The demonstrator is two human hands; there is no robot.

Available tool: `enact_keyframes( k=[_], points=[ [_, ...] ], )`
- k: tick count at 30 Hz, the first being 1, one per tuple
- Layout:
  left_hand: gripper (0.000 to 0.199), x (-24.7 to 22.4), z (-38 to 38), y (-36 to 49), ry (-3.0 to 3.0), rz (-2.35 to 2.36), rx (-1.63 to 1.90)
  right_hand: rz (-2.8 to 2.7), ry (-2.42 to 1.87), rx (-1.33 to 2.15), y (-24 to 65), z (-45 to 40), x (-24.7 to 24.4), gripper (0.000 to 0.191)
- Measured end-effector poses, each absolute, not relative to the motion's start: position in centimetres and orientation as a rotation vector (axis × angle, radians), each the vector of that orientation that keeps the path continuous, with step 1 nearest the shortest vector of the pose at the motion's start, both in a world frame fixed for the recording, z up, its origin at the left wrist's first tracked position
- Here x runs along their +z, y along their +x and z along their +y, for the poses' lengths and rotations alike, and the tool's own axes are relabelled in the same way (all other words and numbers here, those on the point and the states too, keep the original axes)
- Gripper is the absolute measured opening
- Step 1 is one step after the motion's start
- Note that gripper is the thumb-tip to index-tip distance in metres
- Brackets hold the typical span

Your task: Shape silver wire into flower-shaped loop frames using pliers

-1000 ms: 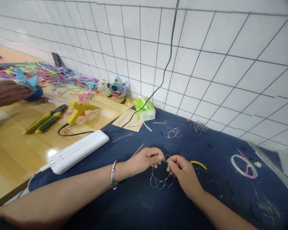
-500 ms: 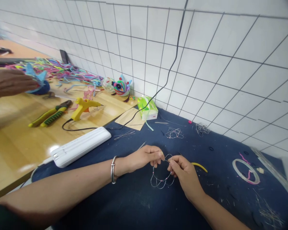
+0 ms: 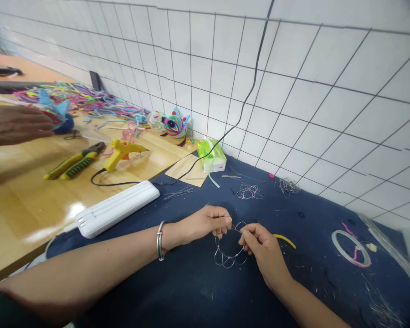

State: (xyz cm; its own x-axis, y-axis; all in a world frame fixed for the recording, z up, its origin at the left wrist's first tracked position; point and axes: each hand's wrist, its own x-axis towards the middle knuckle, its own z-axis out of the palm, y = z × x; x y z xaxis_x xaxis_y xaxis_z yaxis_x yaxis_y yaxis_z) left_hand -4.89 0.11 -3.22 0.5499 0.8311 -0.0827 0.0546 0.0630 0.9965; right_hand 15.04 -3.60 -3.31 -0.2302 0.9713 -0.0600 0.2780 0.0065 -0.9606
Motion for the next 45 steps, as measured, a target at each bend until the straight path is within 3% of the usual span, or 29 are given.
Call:
enact_keyframes(
  k=[15, 45],
  points=[
    [0.03, -2.1, 0.7, -6.1, 1.55, 0.841, 0.462, -1.715, -1.361, 1.211, 14.8, -3.6, -3.1, 0.023],
    [0.017, -2.2, 1.1, -6.9, 1.695, 0.789, 0.408, -1.934, -1.413, 1.107, 14.5, -3.6, -2.3, 0.018]
  ],
)
